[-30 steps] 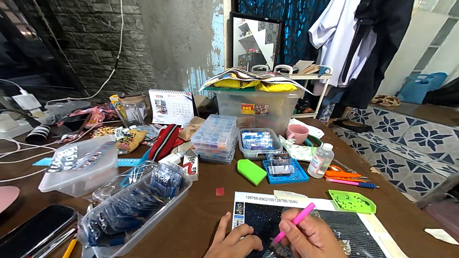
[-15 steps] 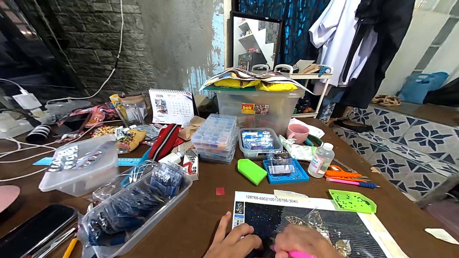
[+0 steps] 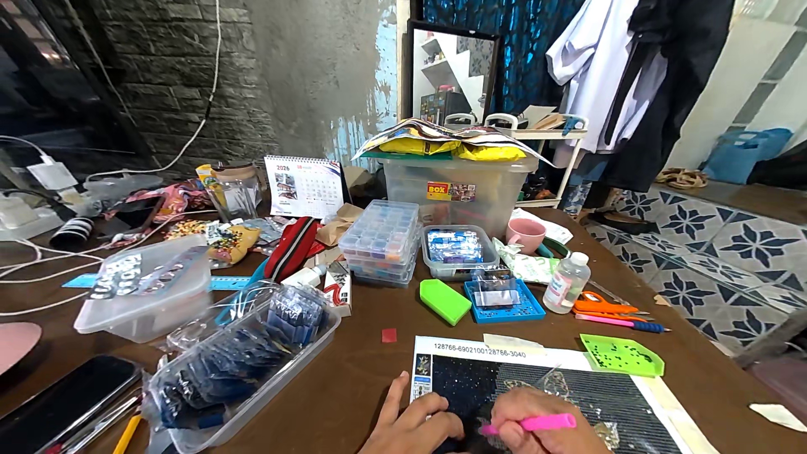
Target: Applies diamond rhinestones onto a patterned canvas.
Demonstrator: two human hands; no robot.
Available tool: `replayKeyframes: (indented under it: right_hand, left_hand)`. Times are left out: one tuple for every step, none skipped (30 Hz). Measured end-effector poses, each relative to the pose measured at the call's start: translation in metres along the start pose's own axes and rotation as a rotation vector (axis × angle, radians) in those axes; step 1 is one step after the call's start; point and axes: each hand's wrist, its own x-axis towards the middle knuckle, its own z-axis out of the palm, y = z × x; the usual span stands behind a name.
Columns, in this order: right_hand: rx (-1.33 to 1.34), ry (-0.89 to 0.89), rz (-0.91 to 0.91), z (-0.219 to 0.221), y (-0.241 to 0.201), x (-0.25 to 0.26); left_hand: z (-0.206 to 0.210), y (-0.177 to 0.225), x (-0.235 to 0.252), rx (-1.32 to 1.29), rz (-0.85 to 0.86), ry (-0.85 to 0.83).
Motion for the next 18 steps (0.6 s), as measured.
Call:
replayKeyframes:
  right_hand:
    - [0.009, -0.005, -0.001, 0.0004, -0.0002, -0.0001]
    - [0.016, -0.009, -0.004, 0.0009, -0.0003, -0.0003]
    - [0.016, -0.01, -0.007, 0.0014, -0.0006, -0.0006]
    - [0.011, -0.012, -0.008, 0.0018, -0.0007, -0.0009]
    - [0.01, -0.013, -0.006, 0.0021, -0.001, -0.0012]
    - [0.006, -0.017, -0.003, 0.0022, -0.0013, -0.0014]
    - [0.003, -0.024, -0.002, 0.002, -0.0017, -0.0015]
    - [-0.006, -0.035, -0.009, 0.002, -0.002, -0.0014]
    - [-0.021, -0.047, -0.025, 0.0019, -0.0021, -0.0011]
    - [-0.031, -0.057, -0.041, 0.0022, -0.0022, -0.0007]
    - [-0.039, -0.064, -0.054, 0.0027, -0.0023, -0.0003]
    - [-0.045, -0.069, -0.062, 0.0031, -0.0023, -0.0003]
    - [-0.047, -0.07, -0.064, 0.0033, -0.0022, -0.0003]
    - [-0.045, -0.068, -0.062, 0.0033, -0.0021, -0.0002]
    - [-0.043, -0.064, -0.053, 0.0031, -0.0023, -0.0001]
    - [-0.039, -0.059, -0.039, 0.003, -0.003, 0.0004]
    - [-0.038, -0.053, -0.024, 0.003, -0.0038, 0.0007]
    - [-0.04, -0.043, -0.013, 0.0034, -0.0043, 0.0012]
  left_hand:
    - [-0.0003, 0.0004, 0.0, 0.003, 0.0, -0.001]
    - [-0.0007, 0.0008, -0.0001, 0.006, 0.001, -0.002]
    - [-0.0011, 0.0011, 0.0, 0.007, 0.002, -0.002]
    - [-0.0012, 0.0013, 0.0001, 0.006, 0.005, 0.0]
    - [-0.0014, 0.0014, 0.0001, 0.005, 0.006, 0.0]
    - [-0.0015, 0.0014, 0.0, 0.004, 0.006, 0.0]
    - [-0.0015, 0.0015, 0.0, 0.002, 0.006, 0.001]
    - [-0.0013, 0.0015, 0.0, 0.001, 0.006, 0.004]
    - [-0.0011, 0.0017, 0.0001, 0.005, 0.007, 0.006]
    - [-0.0011, 0.0019, 0.0001, 0.008, 0.008, 0.006]
    - [-0.0014, 0.0021, 0.0, 0.009, 0.007, 0.004]
    - [-0.0016, 0.0022, 0.0, 0.013, 0.006, 0.003]
    - [-0.002, 0.0025, 0.0002, 0.013, 0.005, -0.002]
    - [-0.0026, 0.0028, 0.0006, 0.008, 0.003, -0.009]
    - [-0.0032, 0.003, 0.001, 0.002, 0.0, -0.013]
    - [-0.0032, 0.0029, 0.001, -0.001, -0.001, -0.012]
    - [-0.003, 0.0025, 0.0008, -0.002, -0.001, -0.01]
    - [-0.0029, 0.0021, 0.0006, 0.002, 0.0, -0.009]
